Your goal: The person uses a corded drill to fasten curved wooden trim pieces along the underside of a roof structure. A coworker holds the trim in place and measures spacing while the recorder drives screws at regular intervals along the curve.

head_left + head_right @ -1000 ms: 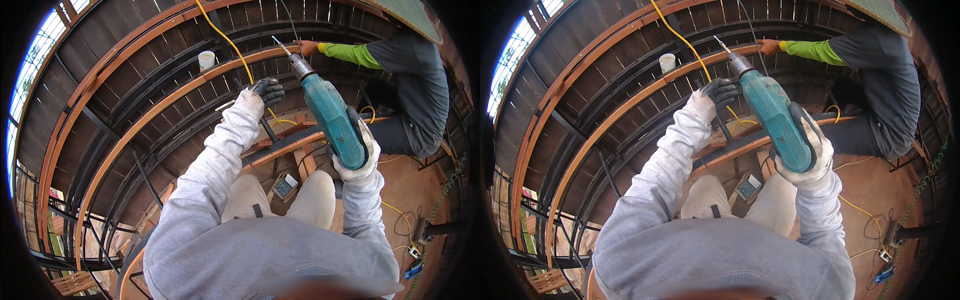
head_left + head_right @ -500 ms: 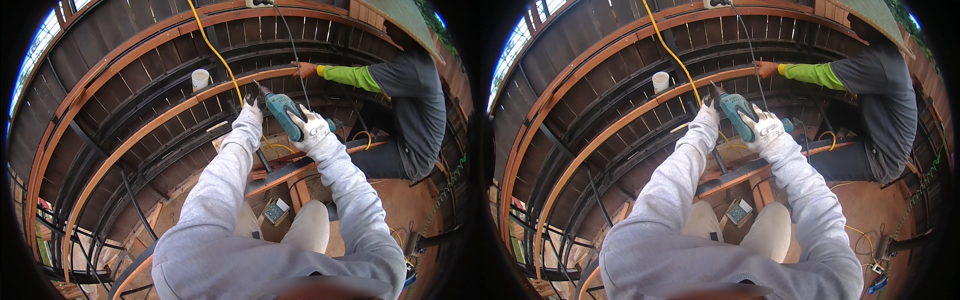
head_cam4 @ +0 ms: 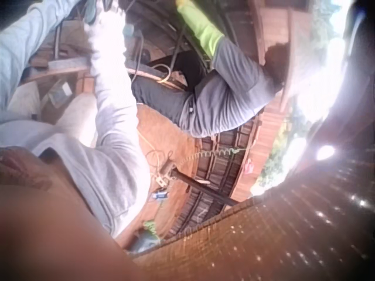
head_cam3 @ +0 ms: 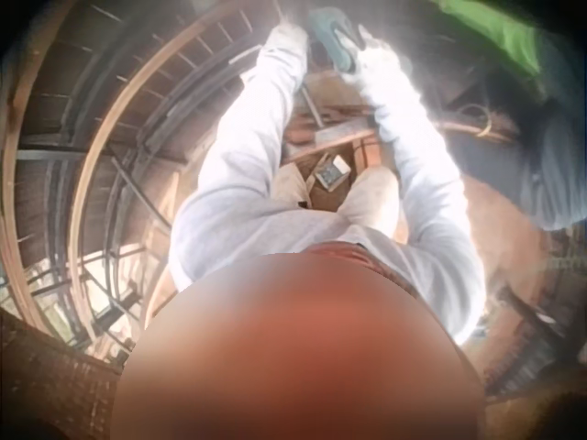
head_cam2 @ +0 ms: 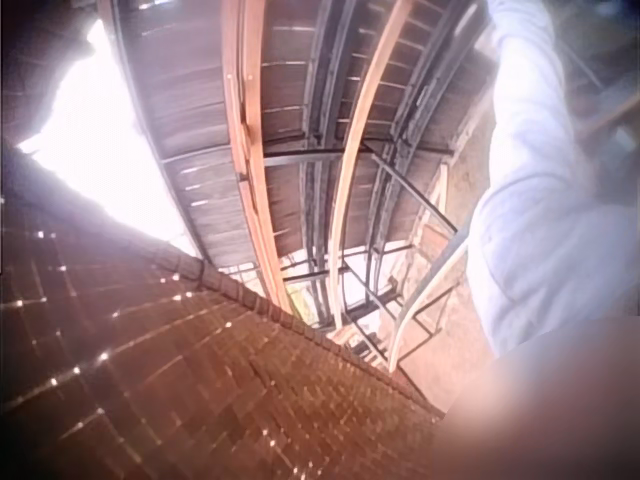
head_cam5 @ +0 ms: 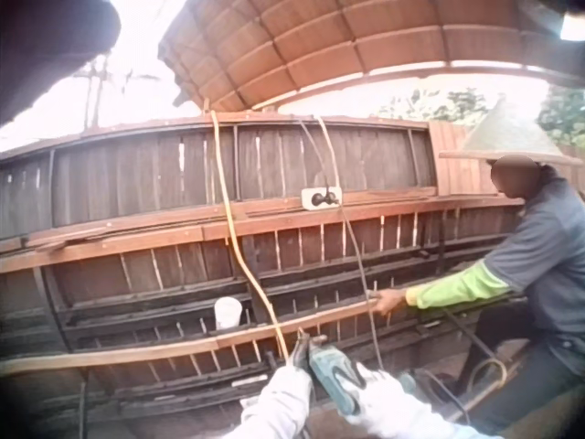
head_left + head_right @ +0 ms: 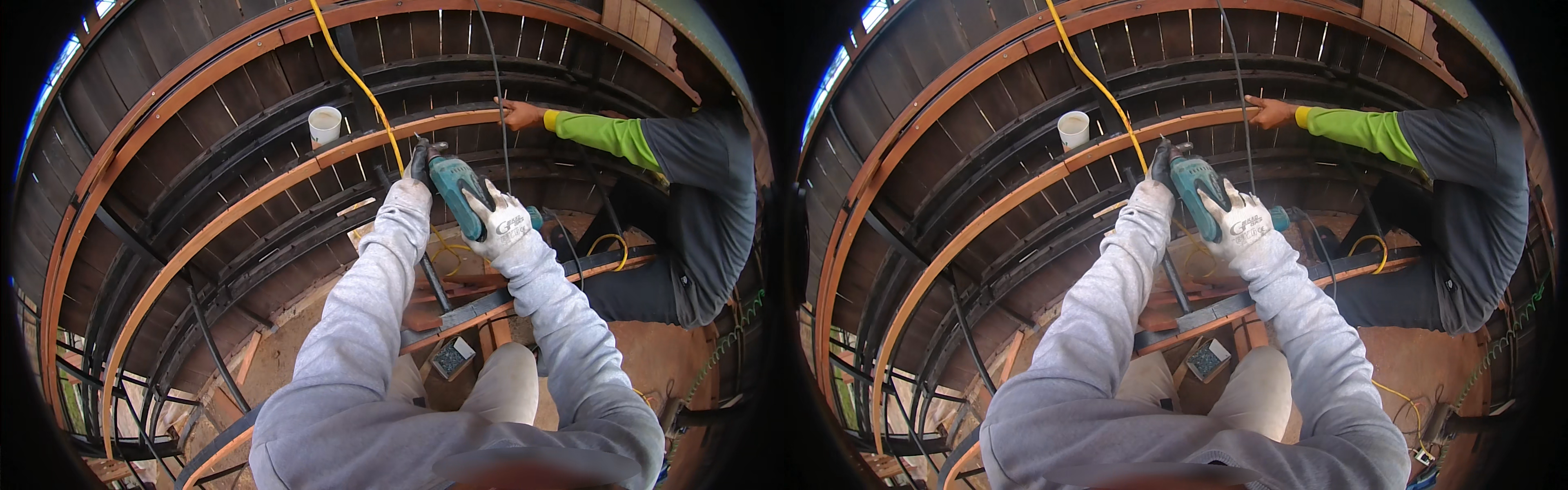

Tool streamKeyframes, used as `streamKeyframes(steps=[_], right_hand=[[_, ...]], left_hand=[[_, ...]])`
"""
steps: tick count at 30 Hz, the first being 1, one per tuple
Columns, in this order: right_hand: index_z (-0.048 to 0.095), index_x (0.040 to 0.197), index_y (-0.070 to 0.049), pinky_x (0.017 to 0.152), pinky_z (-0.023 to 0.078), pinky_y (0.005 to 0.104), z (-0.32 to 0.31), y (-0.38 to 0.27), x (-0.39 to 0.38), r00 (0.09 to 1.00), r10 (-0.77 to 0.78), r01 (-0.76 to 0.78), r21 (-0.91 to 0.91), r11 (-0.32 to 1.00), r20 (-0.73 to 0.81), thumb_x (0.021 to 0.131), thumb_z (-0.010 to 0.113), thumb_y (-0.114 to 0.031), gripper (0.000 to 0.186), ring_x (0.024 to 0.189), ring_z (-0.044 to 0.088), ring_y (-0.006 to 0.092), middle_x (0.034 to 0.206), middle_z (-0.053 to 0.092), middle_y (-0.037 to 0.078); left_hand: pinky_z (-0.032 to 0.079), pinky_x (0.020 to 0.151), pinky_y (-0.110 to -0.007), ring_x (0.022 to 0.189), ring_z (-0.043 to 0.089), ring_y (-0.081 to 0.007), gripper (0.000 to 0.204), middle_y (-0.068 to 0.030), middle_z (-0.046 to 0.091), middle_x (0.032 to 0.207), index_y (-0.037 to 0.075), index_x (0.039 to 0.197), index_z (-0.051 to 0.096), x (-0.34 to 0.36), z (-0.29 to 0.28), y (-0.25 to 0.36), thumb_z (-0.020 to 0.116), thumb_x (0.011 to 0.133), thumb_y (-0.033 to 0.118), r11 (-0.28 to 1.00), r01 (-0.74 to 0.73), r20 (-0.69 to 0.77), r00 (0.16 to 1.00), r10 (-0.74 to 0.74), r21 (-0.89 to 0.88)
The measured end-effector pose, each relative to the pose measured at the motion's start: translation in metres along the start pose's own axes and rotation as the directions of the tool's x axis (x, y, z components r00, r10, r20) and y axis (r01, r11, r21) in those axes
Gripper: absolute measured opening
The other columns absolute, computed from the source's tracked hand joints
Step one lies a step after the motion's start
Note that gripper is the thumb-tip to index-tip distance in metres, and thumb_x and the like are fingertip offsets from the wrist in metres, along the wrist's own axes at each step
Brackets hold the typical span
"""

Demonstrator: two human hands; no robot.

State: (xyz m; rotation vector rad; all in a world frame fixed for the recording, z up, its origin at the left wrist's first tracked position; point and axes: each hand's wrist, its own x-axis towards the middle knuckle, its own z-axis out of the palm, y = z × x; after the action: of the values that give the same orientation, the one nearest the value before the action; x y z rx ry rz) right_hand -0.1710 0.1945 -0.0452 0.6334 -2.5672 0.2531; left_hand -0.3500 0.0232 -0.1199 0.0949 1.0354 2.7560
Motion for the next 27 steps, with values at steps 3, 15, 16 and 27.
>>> streamKeyframes(steps=[3,15,16,27], right_hand=[[0.052,0.145,-0.023,0.098,0.052,0.0517,0.012,0.004,-0.002,0.999,-0.021,0.022,0.024,0.999,-0.049,0.069,0.084,-0.033,0.084,0.112,0.065,0.0450,0.140,0.054,0.029],[0.057,0.142,-0.022,0.094,0.055,0.0513,0.020,0.001,-0.006,0.987,-0.027,0.033,0.035,0.999,-0.157,0.068,0.084,-0.027,0.079,0.109,0.067,0.0452,0.136,0.057,0.030],[0.057,0.142,-0.021,0.094,0.055,0.0511,0.021,0.000,-0.006,0.985,-0.024,0.030,0.035,0.999,-0.172,0.068,0.084,-0.026,0.079,0.108,0.067,0.0452,0.136,0.057,0.030],[0.056,0.142,-0.024,0.096,0.052,0.0524,0.027,0.006,-0.008,0.982,-0.017,0.024,0.039,0.999,-0.188,0.069,0.082,-0.036,0.078,0.113,0.066,0.0431,0.135,0.058,0.030]], left_hand=[[0.059,0.083,-0.045,0.086,0.070,-0.0325,0.061,-0.0186,0.072,0.097,0.008,0.124,0.063,-0.001,-0.005,0.000,0.053,0.099,0.062,0.998,-0.017,-0.033,0.999,0.019,0.059],[0.056,0.079,-0.036,0.084,0.066,-0.0217,0.064,-0.0078,0.067,0.094,0.010,0.131,0.062,0.006,-0.016,-0.001,0.052,0.098,0.065,0.962,-0.123,0.047,0.992,0.115,0.242],[0.057,0.080,-0.038,0.085,0.067,-0.0229,0.068,-0.0086,0.067,0.094,0.010,0.132,0.059,0.009,-0.020,-0.002,0.054,0.096,0.067,0.955,-0.152,0.084,0.987,0.135,0.253],[0.055,0.083,-0.033,0.091,0.065,-0.0197,0.067,-0.0075,0.065,0.104,0.012,0.135,0.061,0.000,-0.010,-0.003,0.048,0.099,0.067,0.950,-0.114,0.052,0.993,0.103,0.291]])
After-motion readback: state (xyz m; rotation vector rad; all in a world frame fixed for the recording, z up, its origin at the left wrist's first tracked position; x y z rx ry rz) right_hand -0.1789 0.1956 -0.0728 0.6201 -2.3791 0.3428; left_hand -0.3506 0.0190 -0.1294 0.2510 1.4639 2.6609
